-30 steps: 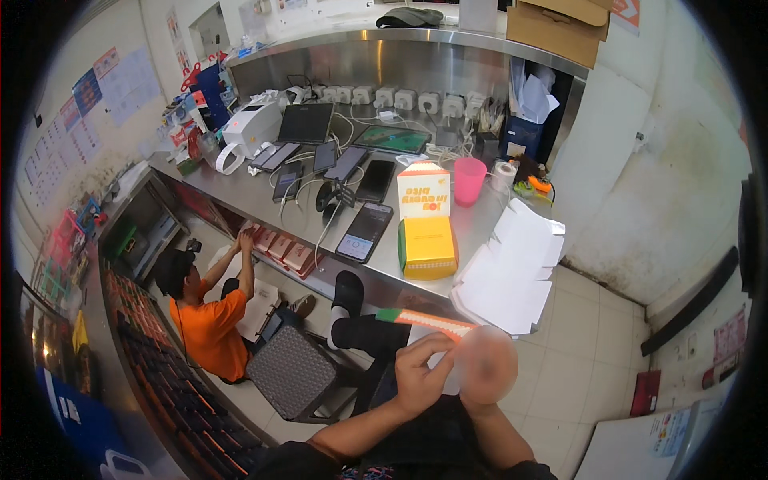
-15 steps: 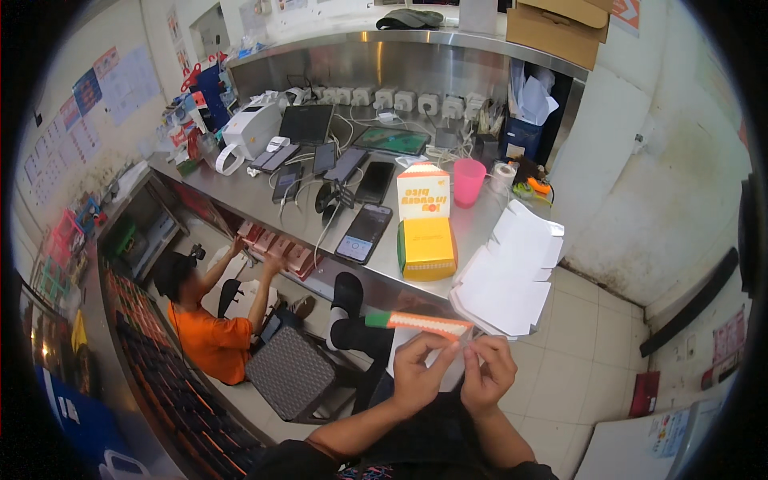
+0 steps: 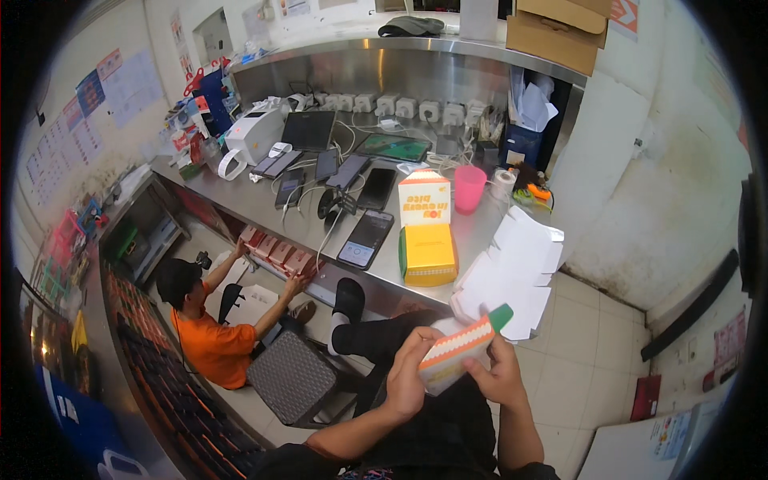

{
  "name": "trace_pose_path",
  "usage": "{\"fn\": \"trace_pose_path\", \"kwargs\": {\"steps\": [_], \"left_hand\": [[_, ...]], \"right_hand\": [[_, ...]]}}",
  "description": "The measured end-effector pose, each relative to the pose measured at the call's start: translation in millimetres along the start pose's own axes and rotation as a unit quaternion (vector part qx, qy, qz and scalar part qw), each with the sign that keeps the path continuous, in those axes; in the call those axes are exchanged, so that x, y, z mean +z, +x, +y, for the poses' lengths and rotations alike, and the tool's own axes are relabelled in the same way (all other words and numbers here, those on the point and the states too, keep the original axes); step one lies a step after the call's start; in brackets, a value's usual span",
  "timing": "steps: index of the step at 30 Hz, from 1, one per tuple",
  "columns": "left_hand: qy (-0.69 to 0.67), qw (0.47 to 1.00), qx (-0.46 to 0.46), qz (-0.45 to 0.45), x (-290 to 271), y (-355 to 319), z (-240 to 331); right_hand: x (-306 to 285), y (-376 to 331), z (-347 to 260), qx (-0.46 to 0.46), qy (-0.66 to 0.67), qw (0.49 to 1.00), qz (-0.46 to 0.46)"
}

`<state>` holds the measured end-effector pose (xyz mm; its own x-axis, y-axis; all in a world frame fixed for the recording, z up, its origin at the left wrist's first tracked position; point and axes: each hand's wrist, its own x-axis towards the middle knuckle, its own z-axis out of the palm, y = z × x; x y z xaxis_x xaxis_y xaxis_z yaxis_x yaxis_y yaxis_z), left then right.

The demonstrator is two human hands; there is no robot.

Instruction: The person folds and assembles multiple cardboard food boxes from flat templates and stacks them on a counter.

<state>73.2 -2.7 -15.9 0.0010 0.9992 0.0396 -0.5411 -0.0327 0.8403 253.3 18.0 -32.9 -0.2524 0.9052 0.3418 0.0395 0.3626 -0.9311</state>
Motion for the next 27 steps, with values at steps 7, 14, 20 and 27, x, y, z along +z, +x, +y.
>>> {"fn": "trace_pose_path", "kwargs": {"steps": [7,14,20,27], "left_hand": [[0.418,0.847,0.32,-0.08,-6.7,19.9,43.6],[0.531,0.769,0.316,-0.161,2.6,15.8,49.3],[0.508,0.785,0.331,-0.129,2.9,7.5,35.4],[0.511,0.76,0.348,-0.199,2.5,14.2,33.8]], "right_hand": [[-14.7,-17.3,-22.9,0.092,0.031,0.988,-0.118],[17.4,-7.4,-38.8,-0.039,-0.025,0.984,0.174],[10.7,-14.2,-32.7,0.035,0.04,0.997,0.051],[13.1,-22.5,-39.5,0.126,-0.035,0.991,0.031]]}}
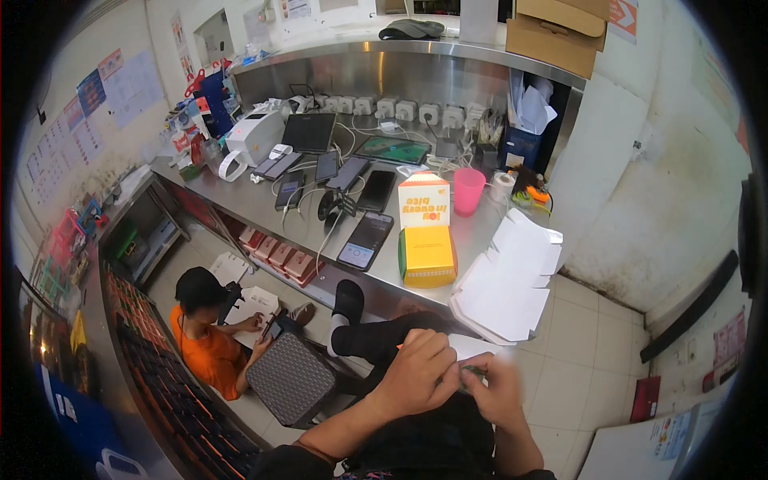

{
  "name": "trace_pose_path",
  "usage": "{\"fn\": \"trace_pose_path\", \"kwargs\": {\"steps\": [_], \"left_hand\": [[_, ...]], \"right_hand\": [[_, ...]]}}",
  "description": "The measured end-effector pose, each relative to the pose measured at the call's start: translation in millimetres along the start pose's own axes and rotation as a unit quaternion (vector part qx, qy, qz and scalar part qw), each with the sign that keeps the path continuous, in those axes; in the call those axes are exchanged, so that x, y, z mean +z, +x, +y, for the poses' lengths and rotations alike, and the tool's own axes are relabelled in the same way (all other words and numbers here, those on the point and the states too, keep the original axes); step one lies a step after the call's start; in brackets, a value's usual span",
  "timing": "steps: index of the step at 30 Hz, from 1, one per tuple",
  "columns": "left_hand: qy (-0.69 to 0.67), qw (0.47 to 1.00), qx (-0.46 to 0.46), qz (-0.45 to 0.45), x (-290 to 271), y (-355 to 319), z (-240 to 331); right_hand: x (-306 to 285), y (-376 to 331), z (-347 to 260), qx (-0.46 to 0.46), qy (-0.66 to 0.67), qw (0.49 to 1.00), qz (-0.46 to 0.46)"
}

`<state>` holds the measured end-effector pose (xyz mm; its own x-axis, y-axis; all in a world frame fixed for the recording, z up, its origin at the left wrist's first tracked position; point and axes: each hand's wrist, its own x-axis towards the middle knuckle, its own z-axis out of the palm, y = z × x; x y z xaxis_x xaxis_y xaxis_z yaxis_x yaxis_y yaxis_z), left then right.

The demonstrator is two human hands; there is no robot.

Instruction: The person folds and assembles multiple cardboard food boxes from flat templates and stacks them on a counter.

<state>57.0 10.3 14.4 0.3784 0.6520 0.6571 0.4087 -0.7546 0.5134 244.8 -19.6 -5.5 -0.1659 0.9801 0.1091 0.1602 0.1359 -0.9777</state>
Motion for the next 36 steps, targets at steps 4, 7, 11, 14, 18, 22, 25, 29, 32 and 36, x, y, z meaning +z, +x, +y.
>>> {"fn": "trace_pose_path", "kwargs": {"steps": [4,7,11,14,18,22,25,29,32,36], "left_hand": [[0.012,1.0,0.005,0.019,4.1,-0.7,-1.1],[-0.022,0.999,0.018,0.04,6.6,-3.5,-1.9],[-0.132,0.987,0.056,0.07,11.1,-3.0,-0.4],[-0.101,0.992,0.049,0.062,12.3,-0.5,-8.4],[-0.087,0.996,0.005,0.024,15.3,-6.0,-17.4],[-0.069,0.997,0.027,0.023,14.5,-8.0,-25.2],[0.012,0.997,-0.054,0.056,20.7,-7.5,-13.3],[-0.193,0.967,-0.155,-0.066,35.0,-13.7,-12.5],[-0.141,0.983,-0.115,0.027,40.1,-14.8,-18.6],[-0.104,0.949,-0.181,0.236,32.0,-20.8,-39.0]], "right_hand": [[4.6,2.0,4.0,-0.08,-0.056,0.995,0.017],[1.3,6.1,18.7,-0.063,0.02,0.997,-0.032],[-1.3,10.3,30.4,0.115,0.34,0.927,-0.106],[-0.5,7.6,35.5,0.086,0.357,0.926,-0.084],[-1.3,12.7,34.5,0.073,0.339,0.936,-0.062],[-4.4,18.2,29.5,0.13,0.42,0.883,-0.165],[1.6,24.3,6.0,0.036,0.491,0.863,0.115],[-4.0,27.1,1.1,-0.022,0.52,0.848,0.101],[-3.9,26.9,7.0,-0.073,0.355,0.926,0.101],[-7.8,17.2,-14.0,-0.147,-0.087,0.982,-0.084]]}}
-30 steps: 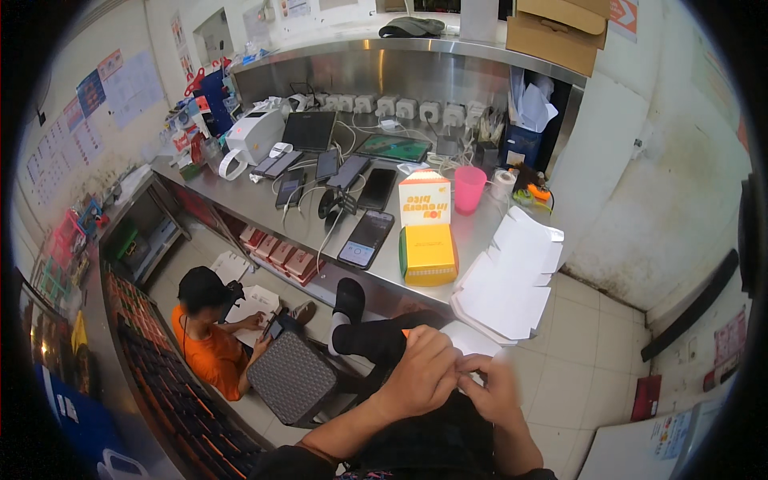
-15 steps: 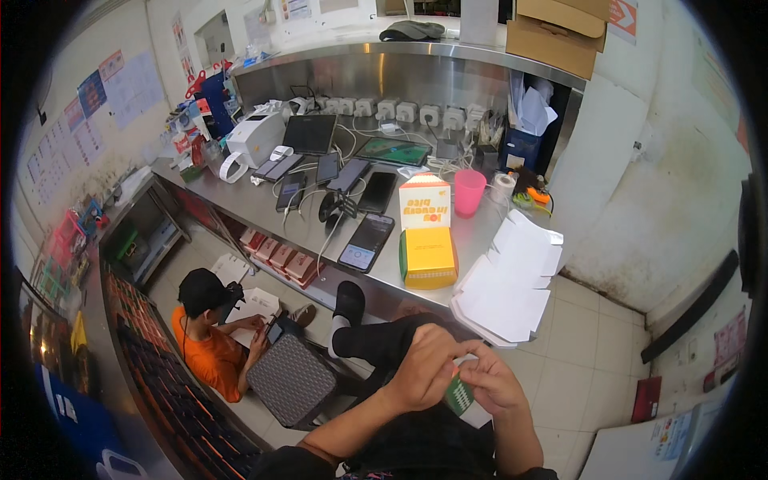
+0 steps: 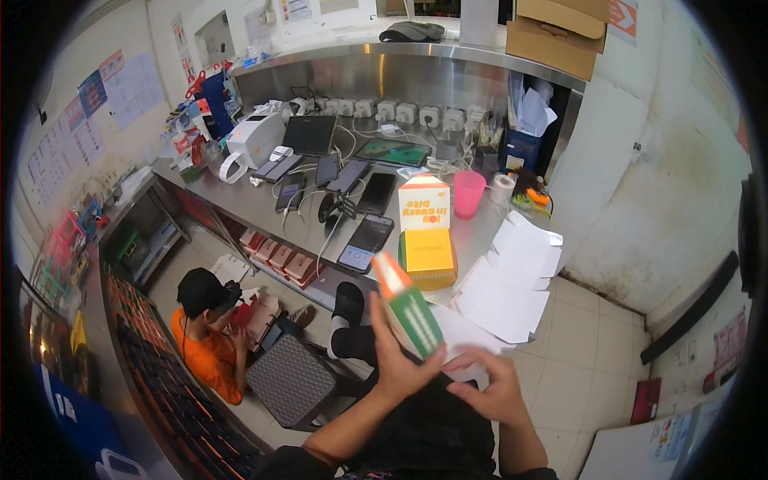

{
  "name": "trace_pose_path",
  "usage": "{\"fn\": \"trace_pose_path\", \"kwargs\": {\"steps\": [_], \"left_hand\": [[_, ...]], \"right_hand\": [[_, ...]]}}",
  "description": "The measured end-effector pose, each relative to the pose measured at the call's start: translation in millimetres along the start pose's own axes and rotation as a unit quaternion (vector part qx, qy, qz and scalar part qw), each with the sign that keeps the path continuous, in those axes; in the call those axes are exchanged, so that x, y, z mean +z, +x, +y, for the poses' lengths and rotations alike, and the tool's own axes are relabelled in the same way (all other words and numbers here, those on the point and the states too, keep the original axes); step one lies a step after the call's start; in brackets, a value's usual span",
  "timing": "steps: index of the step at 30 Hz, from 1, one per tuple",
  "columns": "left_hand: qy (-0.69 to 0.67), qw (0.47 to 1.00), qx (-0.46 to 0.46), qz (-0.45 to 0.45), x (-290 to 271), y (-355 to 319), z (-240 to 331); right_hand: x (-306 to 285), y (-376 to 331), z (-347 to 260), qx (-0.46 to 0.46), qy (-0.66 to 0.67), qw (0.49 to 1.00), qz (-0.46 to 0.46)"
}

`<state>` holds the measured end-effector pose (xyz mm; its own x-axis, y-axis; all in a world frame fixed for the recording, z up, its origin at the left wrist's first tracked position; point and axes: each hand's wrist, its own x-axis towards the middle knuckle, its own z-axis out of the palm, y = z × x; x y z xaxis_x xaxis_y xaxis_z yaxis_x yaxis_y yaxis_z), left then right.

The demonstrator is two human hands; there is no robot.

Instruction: The person folds and assembles multiple cardboard food boxes from flat templates and stacks them on a counter.

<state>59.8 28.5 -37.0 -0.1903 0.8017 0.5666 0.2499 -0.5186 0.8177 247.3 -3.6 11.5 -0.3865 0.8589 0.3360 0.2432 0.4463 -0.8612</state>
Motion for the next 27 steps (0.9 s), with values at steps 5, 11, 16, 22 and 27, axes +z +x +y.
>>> {"fn": "trace_pose_path", "kwargs": {"steps": [5,11,16,22,27], "left_hand": [[-0.058,0.994,-0.087,0.028,-1.2,5.5,-10.3],[0.055,0.982,-0.05,-0.176,-21.3,13.0,3.1],[0.063,0.974,-0.1,-0.193,-29.4,17.1,17.9],[0.077,0.974,-0.029,-0.211,-26.5,12.9,6.5],[0.146,0.96,-0.085,-0.225,-27.6,14.5,10.4]], "right_hand": [[27.7,0.7,9.4,-0.153,-0.128,0.974,0.111],[29.9,7.3,21.4,-0.204,-0.165,0.953,0.148],[27.8,3.7,17.1,-0.111,-0.087,0.979,0.145],[25.7,-1.5,21.5,-0.029,-0.086,0.991,0.099],[23.6,-9.3,28.4,-0.028,-0.073,0.993,0.084]]}}
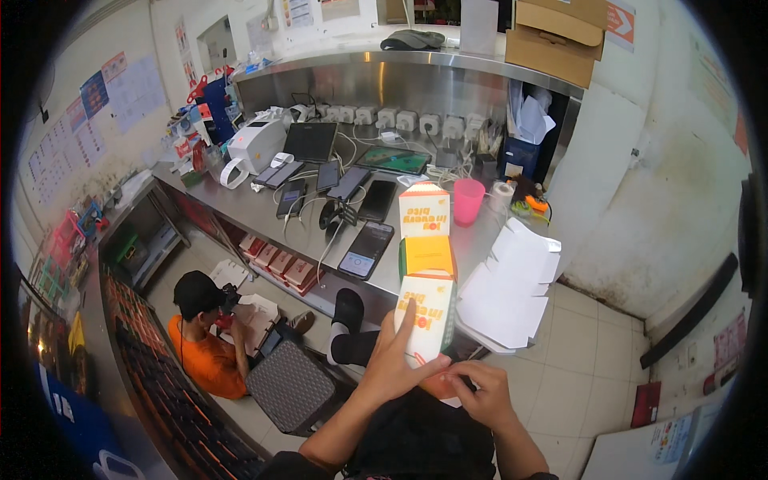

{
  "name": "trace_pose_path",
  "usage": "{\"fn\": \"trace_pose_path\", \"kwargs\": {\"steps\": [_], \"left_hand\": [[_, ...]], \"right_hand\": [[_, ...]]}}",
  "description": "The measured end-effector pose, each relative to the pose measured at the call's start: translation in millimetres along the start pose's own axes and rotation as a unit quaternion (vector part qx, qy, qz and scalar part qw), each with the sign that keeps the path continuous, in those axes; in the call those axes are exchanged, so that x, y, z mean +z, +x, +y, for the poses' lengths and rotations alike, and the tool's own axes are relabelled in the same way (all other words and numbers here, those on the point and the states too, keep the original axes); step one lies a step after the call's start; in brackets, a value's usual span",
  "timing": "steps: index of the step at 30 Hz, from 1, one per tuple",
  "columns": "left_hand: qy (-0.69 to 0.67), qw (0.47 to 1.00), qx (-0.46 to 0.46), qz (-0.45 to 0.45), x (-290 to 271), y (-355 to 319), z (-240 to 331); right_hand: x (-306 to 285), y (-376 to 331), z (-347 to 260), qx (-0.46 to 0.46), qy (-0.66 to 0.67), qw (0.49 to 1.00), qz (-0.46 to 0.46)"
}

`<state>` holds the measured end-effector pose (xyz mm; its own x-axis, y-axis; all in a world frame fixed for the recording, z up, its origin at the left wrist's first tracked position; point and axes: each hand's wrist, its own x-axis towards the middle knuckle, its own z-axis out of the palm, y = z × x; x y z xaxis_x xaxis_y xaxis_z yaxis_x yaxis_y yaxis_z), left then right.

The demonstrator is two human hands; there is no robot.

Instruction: The person folds and assembles multiple cardboard food boxes from flat templates and stacks them on a counter.

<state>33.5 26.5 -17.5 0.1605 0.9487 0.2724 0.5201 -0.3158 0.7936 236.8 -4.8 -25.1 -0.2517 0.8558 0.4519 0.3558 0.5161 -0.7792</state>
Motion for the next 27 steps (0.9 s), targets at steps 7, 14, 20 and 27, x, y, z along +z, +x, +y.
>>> {"fn": "trace_pose_path", "kwargs": {"steps": [7,14,20,27], "left_hand": [[-0.011,0.999,0.032,-0.01,12.8,-3.2,-0.4],[-0.013,0.999,0.026,0.015,16.7,-5.5,3.2],[-0.028,0.998,-0.003,0.056,9.9,-2.3,6.9],[-0.049,0.997,0.052,-0.014,6.7,-1.5,-0.7]], "right_hand": [[18.7,-2.0,3.8,-0.055,-0.05,0.989,0.128],[24.6,-3.3,3.2,-0.072,-0.118,0.973,0.186],[16.7,-5.3,0.6,-0.044,-0.032,0.994,0.096],[10.7,-13.7,6.5,0.077,0.21,0.971,0.079]]}}
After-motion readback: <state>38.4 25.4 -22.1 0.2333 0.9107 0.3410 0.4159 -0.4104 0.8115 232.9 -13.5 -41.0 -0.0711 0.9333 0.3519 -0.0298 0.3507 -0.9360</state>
